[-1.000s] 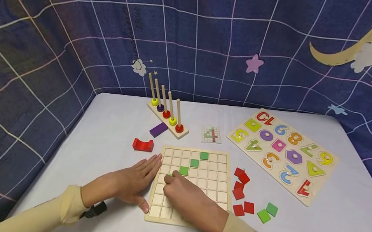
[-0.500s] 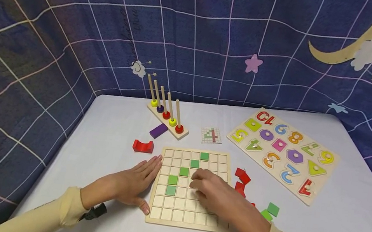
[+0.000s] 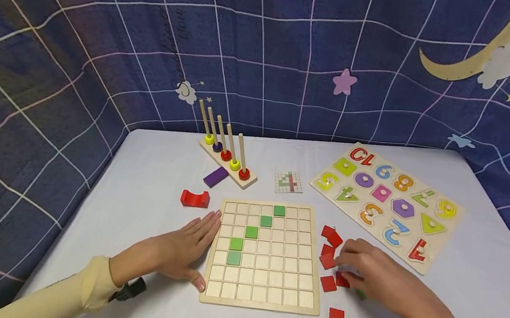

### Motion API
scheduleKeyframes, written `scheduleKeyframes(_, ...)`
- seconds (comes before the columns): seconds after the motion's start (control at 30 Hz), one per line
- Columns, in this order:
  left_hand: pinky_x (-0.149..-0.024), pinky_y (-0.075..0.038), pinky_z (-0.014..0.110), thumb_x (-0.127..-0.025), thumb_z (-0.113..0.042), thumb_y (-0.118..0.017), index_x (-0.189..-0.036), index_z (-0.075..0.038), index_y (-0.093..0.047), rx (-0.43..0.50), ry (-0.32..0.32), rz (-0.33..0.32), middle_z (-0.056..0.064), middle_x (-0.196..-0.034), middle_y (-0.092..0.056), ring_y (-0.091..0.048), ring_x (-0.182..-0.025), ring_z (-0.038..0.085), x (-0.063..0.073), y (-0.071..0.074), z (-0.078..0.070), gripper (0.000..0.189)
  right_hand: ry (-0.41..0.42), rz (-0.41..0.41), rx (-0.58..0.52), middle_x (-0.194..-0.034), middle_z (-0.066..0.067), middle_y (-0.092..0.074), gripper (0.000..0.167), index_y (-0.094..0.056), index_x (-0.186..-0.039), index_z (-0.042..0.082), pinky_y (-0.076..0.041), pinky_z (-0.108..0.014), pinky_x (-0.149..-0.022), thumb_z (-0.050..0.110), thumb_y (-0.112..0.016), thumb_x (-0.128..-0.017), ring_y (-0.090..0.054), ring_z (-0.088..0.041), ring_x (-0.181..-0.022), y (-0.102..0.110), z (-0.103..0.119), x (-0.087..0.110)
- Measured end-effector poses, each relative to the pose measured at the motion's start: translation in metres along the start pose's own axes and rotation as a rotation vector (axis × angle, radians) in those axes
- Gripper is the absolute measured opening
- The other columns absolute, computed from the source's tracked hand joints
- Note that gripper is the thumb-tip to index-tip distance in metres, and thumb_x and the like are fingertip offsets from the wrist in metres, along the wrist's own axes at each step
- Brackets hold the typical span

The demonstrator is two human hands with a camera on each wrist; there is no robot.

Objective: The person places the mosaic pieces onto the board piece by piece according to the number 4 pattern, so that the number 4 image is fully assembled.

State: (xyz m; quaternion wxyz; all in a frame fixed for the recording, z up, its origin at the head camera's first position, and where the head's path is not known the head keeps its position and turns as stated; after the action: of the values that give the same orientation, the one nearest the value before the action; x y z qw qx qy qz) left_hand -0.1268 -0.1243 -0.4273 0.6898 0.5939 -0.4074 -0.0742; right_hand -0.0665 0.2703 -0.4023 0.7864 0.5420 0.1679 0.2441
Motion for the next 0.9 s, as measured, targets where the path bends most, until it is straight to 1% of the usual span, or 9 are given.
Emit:
scheduleKeyframes(0.03, -0.139, -0.017, 0.043, -0.074, -0.081, -0.077, -0.172, -0.001, -0.007, 0.002, -0.001, -0.002, 0.014, -0.183, 0.001, -0.004, -0.171, 0.03, 0.0, 0.0, 0.0, 0.144, -0.015, 0.009, 0.004, -0.105, 0.008, -0.072, 0.03, -0.084, -0.106, 0.021, -0.067, -0.028, -0.078, 0.013, -0.095, -0.079, -0.065, -0.011, -0.092, 0.003, -0.006, 0.005)
scheduleKeyframes(0.17, -0.139, -0.017, 0.044, -0.074, -0.08, -0.077, -0.171, -0.001, -0.007, 0.012, -0.004, -0.008, 0.015, -0.183, 0.0, -0.004, -0.171, 0.031, 0.0, 0.001, 0.001, 0.144, -0.136, 0.086, -0.01, -0.105, 0.006, -0.073, 0.03, -0.083, -0.105, 0.02, -0.067, -0.028, -0.074, 0.015, -0.095, -0.078, -0.066, -0.012, -0.09, 0.016, -0.027, 0.025)
scheduleKeyframes(0.27, -0.139, -0.017, 0.044, -0.074, -0.08, -0.078, -0.171, 0.0, -0.008, 0.017, -0.008, -0.011, 0.016, -0.183, -0.001, -0.005, -0.171, 0.032, 0.0, 0.002, 0.001, 0.144, -0.202, 0.118, -0.016, -0.106, 0.004, -0.073, 0.029, -0.082, -0.104, 0.02, -0.067, -0.028, -0.072, 0.015, -0.095, -0.078, -0.065, -0.011, -0.09, 0.017, -0.037, 0.036)
scheduleKeyframes(0.3, -0.139, -0.017, 0.044, -0.074, -0.079, -0.078, -0.171, 0.0, -0.008, 0.018, -0.01, -0.01, 0.016, -0.183, -0.001, -0.005, -0.171, 0.032, 0.0, 0.002, 0.001, 0.144, -0.205, 0.12, -0.015, -0.107, 0.004, -0.073, 0.03, -0.081, -0.104, 0.02, -0.067, -0.028, -0.073, 0.015, -0.095, -0.078, -0.065, -0.01, -0.09, 0.016, -0.039, 0.039)
scheduleKeyframes(0.4, -0.139, -0.017, 0.045, -0.075, -0.079, -0.078, -0.171, 0.001, -0.008, 0.021, -0.015, -0.009, 0.016, -0.183, -0.001, -0.005, -0.171, 0.033, -0.001, 0.001, 0.0, 0.144, -0.162, 0.12, -0.049, -0.107, 0.007, -0.072, 0.029, -0.081, -0.104, 0.023, -0.065, -0.023, -0.076, 0.016, -0.095, -0.079, -0.061, -0.004, -0.091, 0.004, -0.04, 0.044)
scheduleKeyframes(0.53, -0.139, -0.017, 0.045, -0.075, -0.08, -0.077, -0.171, 0.0, -0.007, 0.02, -0.019, -0.014, 0.016, -0.183, 0.0, -0.004, -0.171, 0.033, -0.001, 0.0, 0.001, 0.143, -0.069, 0.069, -0.069, -0.103, 0.012, -0.068, 0.031, -0.079, -0.096, 0.031, -0.063, -0.018, -0.078, 0.01, -0.094, -0.078, -0.057, 0.002, -0.09, -0.014, -0.036, 0.046)
scheduleKeyframes(0.63, -0.139, -0.017, 0.045, -0.075, -0.08, -0.077, -0.171, 0.0, -0.007, 0.015, -0.02, -0.016, 0.016, -0.183, 0.0, -0.004, -0.171, 0.033, -0.002, 0.0, 0.002, 0.143, -0.035, 0.006, -0.014, -0.102, 0.011, -0.066, 0.038, -0.077, -0.09, 0.034, -0.064, -0.018, -0.077, 0.005, -0.095, -0.074, -0.058, -0.002, -0.091, -0.022, -0.034, 0.048)
scheduleKeyframes(0.77, -0.139, -0.017, 0.045, -0.075, -0.081, -0.077, -0.171, 0.0, -0.008, 0.012, -0.018, -0.017, 0.016, -0.183, 0.0, -0.004, -0.171, 0.033, -0.003, -0.001, 0.002, 0.144, 0.015, -0.047, 0.048, -0.107, 0.004, -0.068, 0.04, -0.077, -0.089, 0.034, -0.064, -0.019, -0.078, 0.005, -0.097, -0.07, -0.062, -0.01, -0.095, -0.027, -0.032, 0.048)
scheduleKeyframes(0.9, -0.139, -0.017, 0.044, -0.074, -0.081, -0.077, -0.171, 0.0, -0.008, 0.012, -0.021, -0.018, 0.017, -0.183, 0.0, -0.004, -0.171, 0.033, -0.002, -0.002, 0.003, 0.144, 0.056, -0.081, 0.08, -0.104, 0.009, -0.069, 0.042, -0.078, -0.091, 0.034, -0.063, -0.017, -0.078, 0.006, -0.098, -0.068, -0.061, -0.007, -0.095, -0.027, -0.03, 0.047)
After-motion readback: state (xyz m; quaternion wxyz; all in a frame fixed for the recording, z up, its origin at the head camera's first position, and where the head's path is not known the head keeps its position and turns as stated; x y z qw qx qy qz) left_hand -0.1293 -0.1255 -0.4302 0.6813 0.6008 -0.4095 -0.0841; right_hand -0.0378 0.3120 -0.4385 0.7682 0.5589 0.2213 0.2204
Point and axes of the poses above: each hand's wrist, its own x-axis away from the middle knuckle, its own y-axis out of the back of the hand, z = x × y, the point moved 2 cm from there along -x, towards the middle knuckle
